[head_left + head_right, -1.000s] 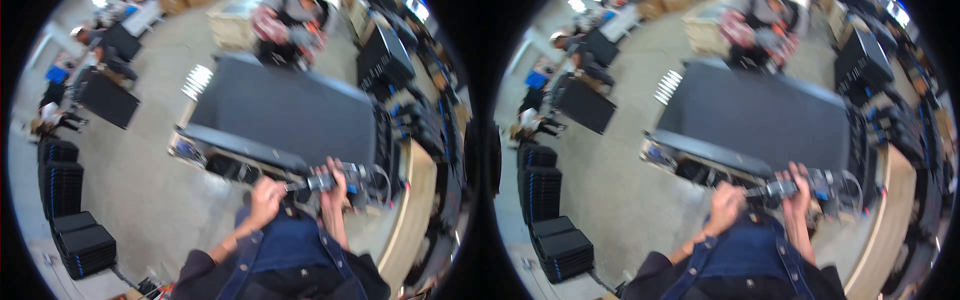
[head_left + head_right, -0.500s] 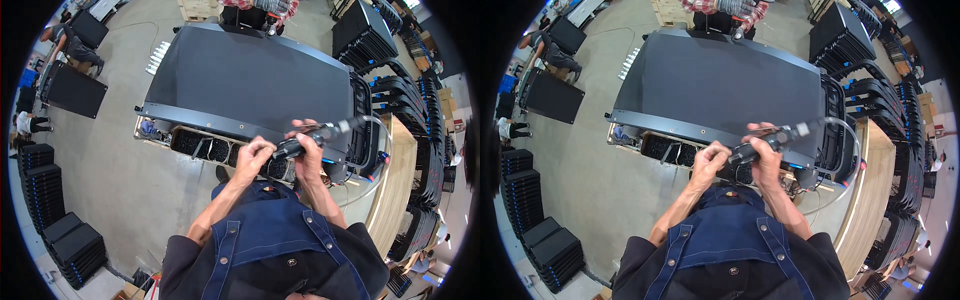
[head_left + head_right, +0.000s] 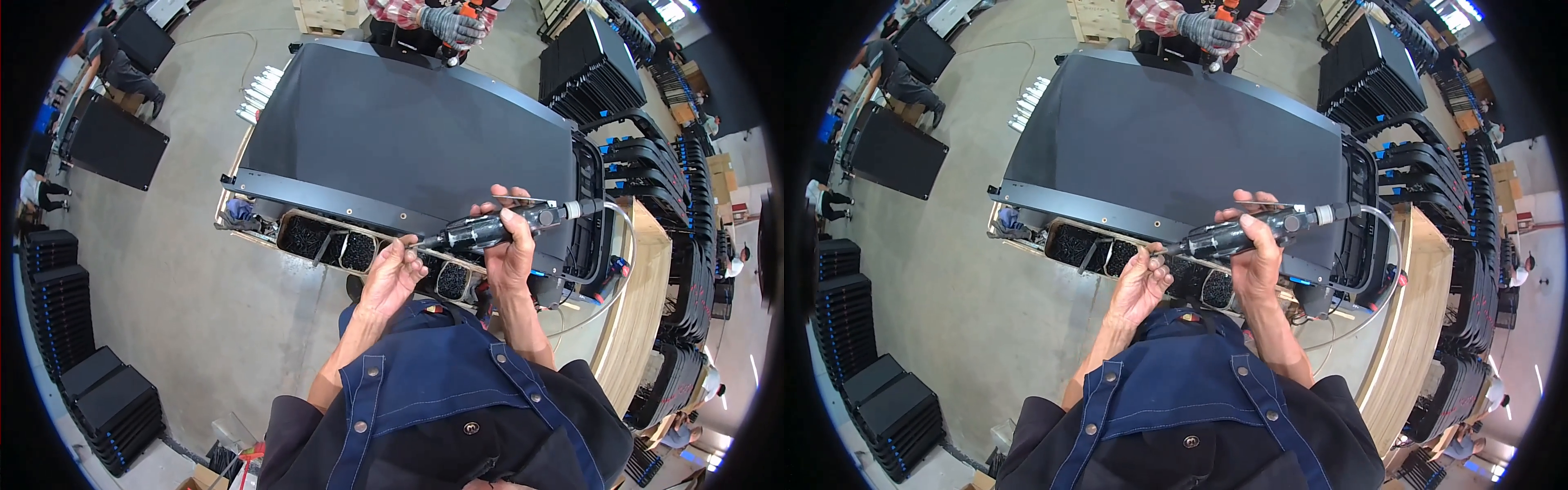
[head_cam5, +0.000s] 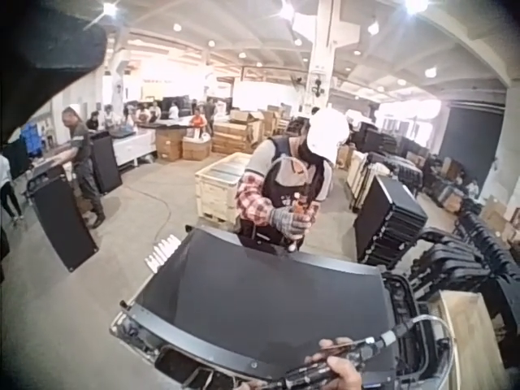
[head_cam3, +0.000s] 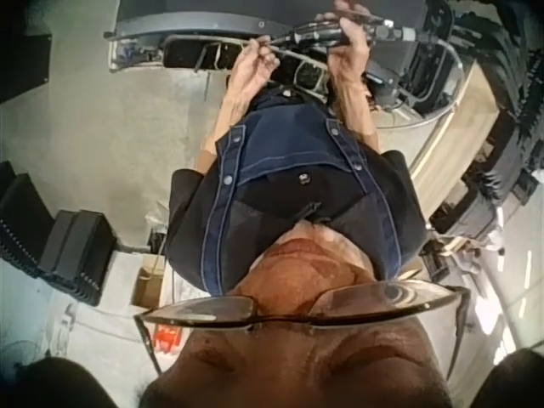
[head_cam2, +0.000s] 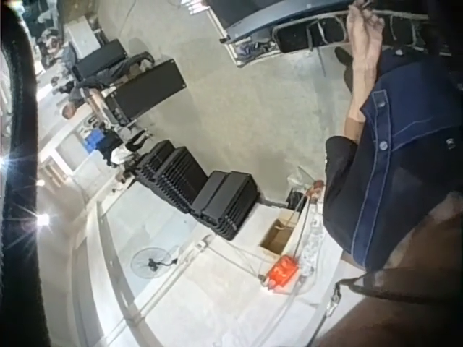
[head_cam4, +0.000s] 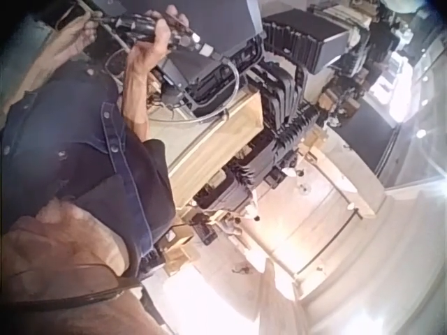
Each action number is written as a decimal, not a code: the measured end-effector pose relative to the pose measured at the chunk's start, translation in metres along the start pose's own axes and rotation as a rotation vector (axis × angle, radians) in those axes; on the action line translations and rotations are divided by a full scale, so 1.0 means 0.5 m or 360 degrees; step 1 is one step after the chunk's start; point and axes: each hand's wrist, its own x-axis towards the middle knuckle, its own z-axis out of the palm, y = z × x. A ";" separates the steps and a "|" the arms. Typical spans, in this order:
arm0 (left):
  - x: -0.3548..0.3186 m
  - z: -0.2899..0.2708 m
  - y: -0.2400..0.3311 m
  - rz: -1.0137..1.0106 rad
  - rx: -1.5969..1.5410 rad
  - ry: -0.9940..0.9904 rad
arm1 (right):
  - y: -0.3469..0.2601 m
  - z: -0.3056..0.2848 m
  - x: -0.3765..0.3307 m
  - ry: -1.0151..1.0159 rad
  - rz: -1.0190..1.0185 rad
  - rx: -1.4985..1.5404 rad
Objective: Assembling the frame and covers of a treadmill using various power tools on an assembly line.
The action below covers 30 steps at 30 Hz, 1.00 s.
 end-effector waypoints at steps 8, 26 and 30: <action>0.005 0.045 -0.023 0.0573 0.0988 0.0358 | 0.033 0.009 -0.024 0.0169 -0.0084 -0.0134; 0.132 0.006 0.008 -0.0253 -0.0116 0.0617 | 0.108 0.104 0.081 -0.0688 -0.0386 -0.1045; 0.122 -0.006 0.007 -0.0286 -0.0198 0.0659 | 0.119 0.098 0.068 -0.0890 -0.0521 -0.1106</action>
